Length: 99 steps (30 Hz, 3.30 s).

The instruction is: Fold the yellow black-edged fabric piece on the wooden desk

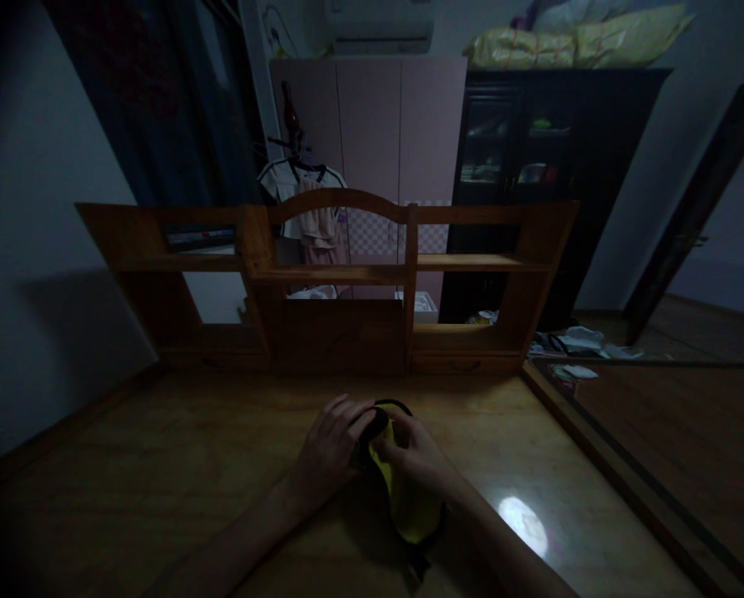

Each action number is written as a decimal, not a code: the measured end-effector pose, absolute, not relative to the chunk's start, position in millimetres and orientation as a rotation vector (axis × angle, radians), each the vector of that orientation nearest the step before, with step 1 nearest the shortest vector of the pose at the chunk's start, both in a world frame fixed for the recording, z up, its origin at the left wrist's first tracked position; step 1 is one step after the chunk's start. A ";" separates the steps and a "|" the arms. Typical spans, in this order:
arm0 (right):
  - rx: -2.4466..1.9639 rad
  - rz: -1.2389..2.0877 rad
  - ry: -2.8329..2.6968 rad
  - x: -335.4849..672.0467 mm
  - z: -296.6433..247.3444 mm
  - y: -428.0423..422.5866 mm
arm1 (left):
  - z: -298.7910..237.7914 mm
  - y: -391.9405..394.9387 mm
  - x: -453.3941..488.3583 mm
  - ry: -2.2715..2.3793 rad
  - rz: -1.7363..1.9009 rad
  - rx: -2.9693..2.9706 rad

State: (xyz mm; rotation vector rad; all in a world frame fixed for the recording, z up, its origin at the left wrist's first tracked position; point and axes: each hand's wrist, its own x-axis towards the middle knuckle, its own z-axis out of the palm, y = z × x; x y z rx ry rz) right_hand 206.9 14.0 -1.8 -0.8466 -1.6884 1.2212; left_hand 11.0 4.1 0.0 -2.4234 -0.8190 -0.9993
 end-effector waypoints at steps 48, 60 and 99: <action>-1.225 0.502 -1.927 202.5 3.3 -1.6 | -7.1 6.8 6.9 -0.706 -1.025 -2.550; -1.353 0.320 -2.042 205.9 -2.9 1.2 | -3.6 9.3 5.0 -0.677 -0.974 -2.570; -1.121 0.421 -2.025 204.1 -10.9 4.4 | -7.1 8.4 8.1 -0.732 -0.939 -2.728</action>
